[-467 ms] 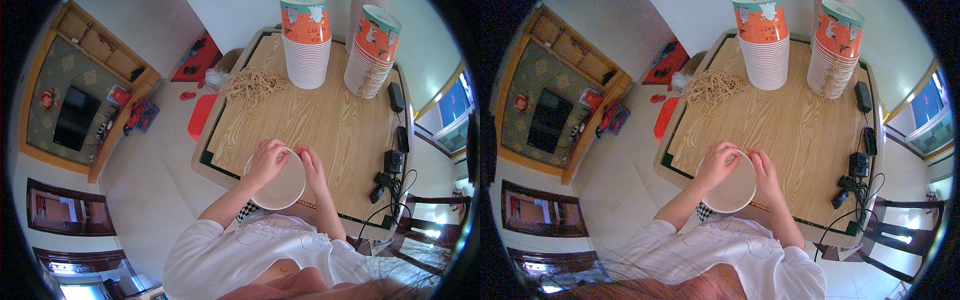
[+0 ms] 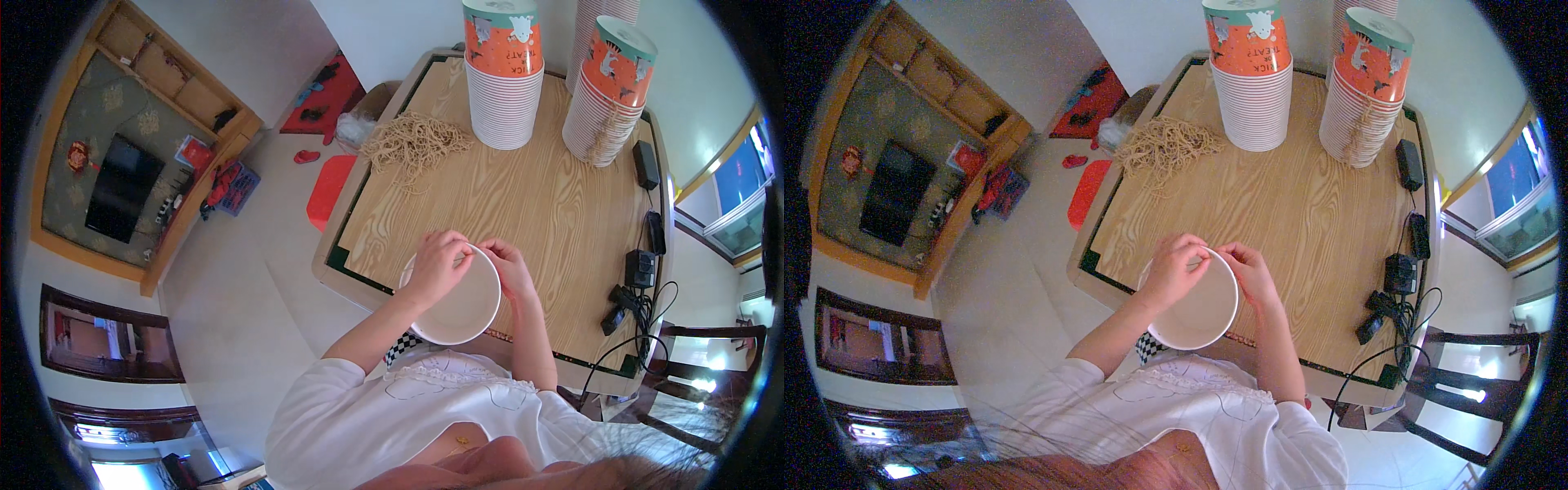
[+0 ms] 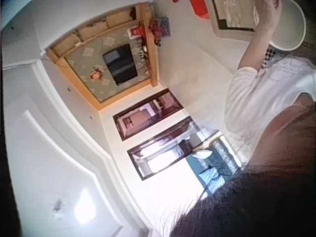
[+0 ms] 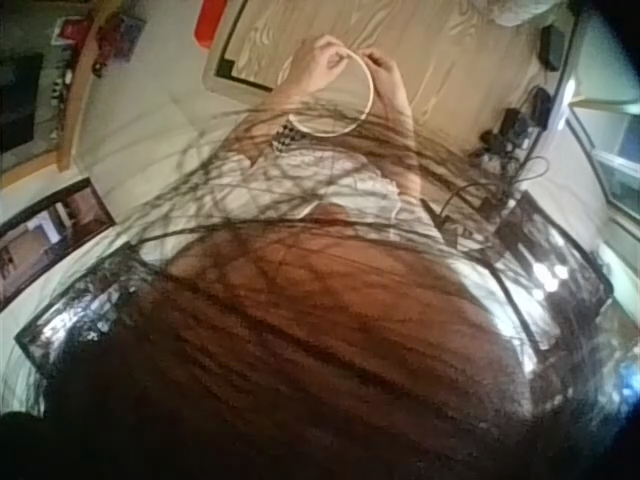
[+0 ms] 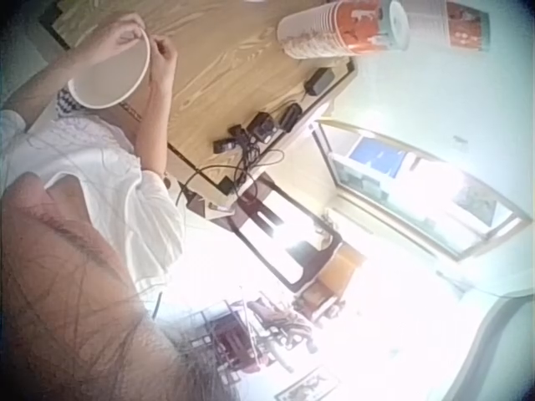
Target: Placing rubber bands around the rims of decorative paper cups to prepare them for packaging.
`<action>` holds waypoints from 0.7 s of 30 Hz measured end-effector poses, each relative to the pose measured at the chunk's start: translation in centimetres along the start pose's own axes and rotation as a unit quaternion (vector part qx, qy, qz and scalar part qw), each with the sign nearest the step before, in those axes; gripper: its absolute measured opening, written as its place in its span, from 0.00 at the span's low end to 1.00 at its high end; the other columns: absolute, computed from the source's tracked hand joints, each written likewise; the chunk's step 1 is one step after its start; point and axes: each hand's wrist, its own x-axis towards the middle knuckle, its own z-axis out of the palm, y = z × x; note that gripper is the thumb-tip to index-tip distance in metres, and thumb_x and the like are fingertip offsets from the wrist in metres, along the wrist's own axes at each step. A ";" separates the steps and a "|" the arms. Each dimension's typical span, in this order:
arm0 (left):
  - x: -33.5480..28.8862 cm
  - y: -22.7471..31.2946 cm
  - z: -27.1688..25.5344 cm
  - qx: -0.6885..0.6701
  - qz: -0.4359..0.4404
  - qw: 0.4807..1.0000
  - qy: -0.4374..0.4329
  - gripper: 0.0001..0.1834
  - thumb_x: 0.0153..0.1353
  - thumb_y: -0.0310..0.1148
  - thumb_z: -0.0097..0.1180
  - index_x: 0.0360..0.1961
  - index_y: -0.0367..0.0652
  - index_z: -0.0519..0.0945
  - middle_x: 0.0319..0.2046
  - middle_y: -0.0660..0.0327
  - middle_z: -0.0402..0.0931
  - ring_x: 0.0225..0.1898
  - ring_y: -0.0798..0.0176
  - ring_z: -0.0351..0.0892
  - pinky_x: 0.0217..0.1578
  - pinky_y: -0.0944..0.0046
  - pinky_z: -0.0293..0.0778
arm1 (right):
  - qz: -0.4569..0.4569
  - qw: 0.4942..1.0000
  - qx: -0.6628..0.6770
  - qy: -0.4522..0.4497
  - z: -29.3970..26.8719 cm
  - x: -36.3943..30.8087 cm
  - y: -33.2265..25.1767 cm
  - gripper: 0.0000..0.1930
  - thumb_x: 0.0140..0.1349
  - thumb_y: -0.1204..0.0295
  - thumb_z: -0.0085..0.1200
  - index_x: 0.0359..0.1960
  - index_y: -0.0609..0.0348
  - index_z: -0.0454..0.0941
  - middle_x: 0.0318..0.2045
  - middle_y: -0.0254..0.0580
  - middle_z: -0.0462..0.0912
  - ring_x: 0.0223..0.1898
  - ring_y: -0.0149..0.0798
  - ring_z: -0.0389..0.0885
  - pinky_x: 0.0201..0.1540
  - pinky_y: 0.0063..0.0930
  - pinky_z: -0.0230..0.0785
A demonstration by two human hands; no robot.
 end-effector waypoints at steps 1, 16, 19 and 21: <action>0.0 0.1 0.0 0.000 0.001 1.000 0.001 0.06 0.47 0.30 0.61 0.24 0.45 0.76 0.32 0.65 0.73 0.40 0.60 0.72 0.44 0.56 0.62 | -0.010 1.000 0.001 0.006 0.1 -0.1 0.0 0.07 0.64 0.71 0.48 0.34 0.61 0.76 0.28 0.32 0.78 0.28 0.23 0.76 0.29 0.16 0.70; -0.4 -0.5 0.3 0.034 -0.010 0.999 0.005 0.05 0.45 0.28 0.61 0.23 0.45 0.76 0.32 0.63 0.72 0.40 0.58 0.71 0.45 0.56 0.63 | -0.034 0.997 0.036 0.067 1.7 -0.5 -0.9 0.11 0.67 0.67 0.44 0.43 0.61 0.73 0.33 0.35 0.78 0.34 0.27 0.76 0.37 0.19 0.70; -0.6 -0.5 0.1 0.024 -0.022 0.999 -0.002 0.05 0.46 0.29 0.61 0.24 0.44 0.76 0.33 0.61 0.72 0.41 0.55 0.71 0.45 0.55 0.64 | 0.003 1.000 0.001 0.025 1.3 -0.7 -1.2 0.15 0.67 0.67 0.44 0.47 0.65 0.74 0.37 0.37 0.79 0.38 0.28 0.77 0.40 0.20 0.70; -0.7 -0.7 0.3 0.020 -0.027 0.999 0.005 0.05 0.46 0.30 0.61 0.24 0.44 0.76 0.32 0.61 0.72 0.40 0.55 0.71 0.45 0.55 0.64 | 0.037 0.999 -0.009 -0.006 0.5 -0.6 -1.2 0.15 0.66 0.67 0.46 0.46 0.67 0.75 0.38 0.37 0.80 0.38 0.29 0.77 0.40 0.20 0.70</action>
